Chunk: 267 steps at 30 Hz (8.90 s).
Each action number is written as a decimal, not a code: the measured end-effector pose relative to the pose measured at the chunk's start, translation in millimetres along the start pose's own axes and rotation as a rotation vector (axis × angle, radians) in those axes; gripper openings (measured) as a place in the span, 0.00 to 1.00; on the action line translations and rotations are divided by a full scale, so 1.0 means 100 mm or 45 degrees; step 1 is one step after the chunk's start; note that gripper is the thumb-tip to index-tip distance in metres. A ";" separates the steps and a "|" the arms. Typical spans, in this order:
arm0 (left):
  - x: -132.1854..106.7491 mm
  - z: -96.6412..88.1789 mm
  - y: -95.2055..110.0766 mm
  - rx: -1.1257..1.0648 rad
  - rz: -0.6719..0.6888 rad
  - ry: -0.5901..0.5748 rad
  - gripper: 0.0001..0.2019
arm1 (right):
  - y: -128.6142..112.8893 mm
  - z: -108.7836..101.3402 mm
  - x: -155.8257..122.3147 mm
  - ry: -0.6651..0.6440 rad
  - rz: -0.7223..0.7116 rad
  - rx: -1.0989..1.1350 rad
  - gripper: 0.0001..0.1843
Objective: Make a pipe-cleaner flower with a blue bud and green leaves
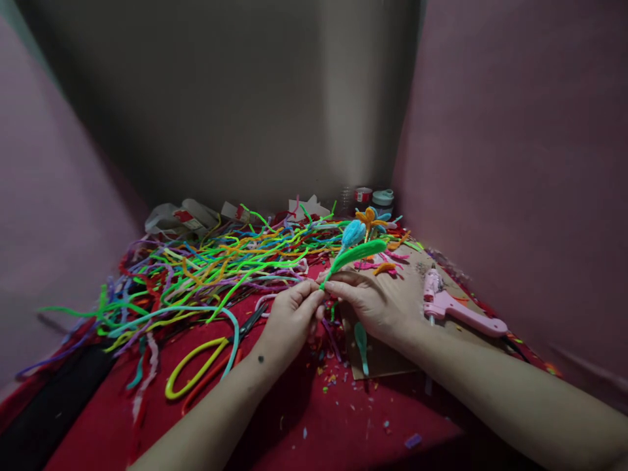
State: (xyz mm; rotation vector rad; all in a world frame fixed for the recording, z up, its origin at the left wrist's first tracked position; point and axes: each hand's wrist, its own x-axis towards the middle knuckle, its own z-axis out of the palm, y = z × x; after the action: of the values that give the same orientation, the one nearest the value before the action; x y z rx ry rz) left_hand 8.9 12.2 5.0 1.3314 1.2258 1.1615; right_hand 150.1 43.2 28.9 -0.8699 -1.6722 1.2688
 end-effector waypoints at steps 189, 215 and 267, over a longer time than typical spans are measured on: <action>0.05 -0.11 -0.05 -0.692 -0.248 -0.374 0.07 | 0.28 0.01 0.09 -0.152 0.103 0.485 0.08; 0.06 -0.10 0.03 0.146 0.138 -0.088 0.07 | 0.15 0.03 0.01 0.091 0.097 0.435 0.13; -0.11 -0.50 0.57 -0.370 0.369 0.048 0.10 | 0.21 0.03 -0.06 -0.039 -0.844 -0.648 0.07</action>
State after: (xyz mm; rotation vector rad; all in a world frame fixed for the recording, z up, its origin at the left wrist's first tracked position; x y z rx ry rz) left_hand -36.5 0.4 66.1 1.2954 0.8659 1.5119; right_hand 150.3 42.2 7.2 -0.4917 -2.1080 0.4139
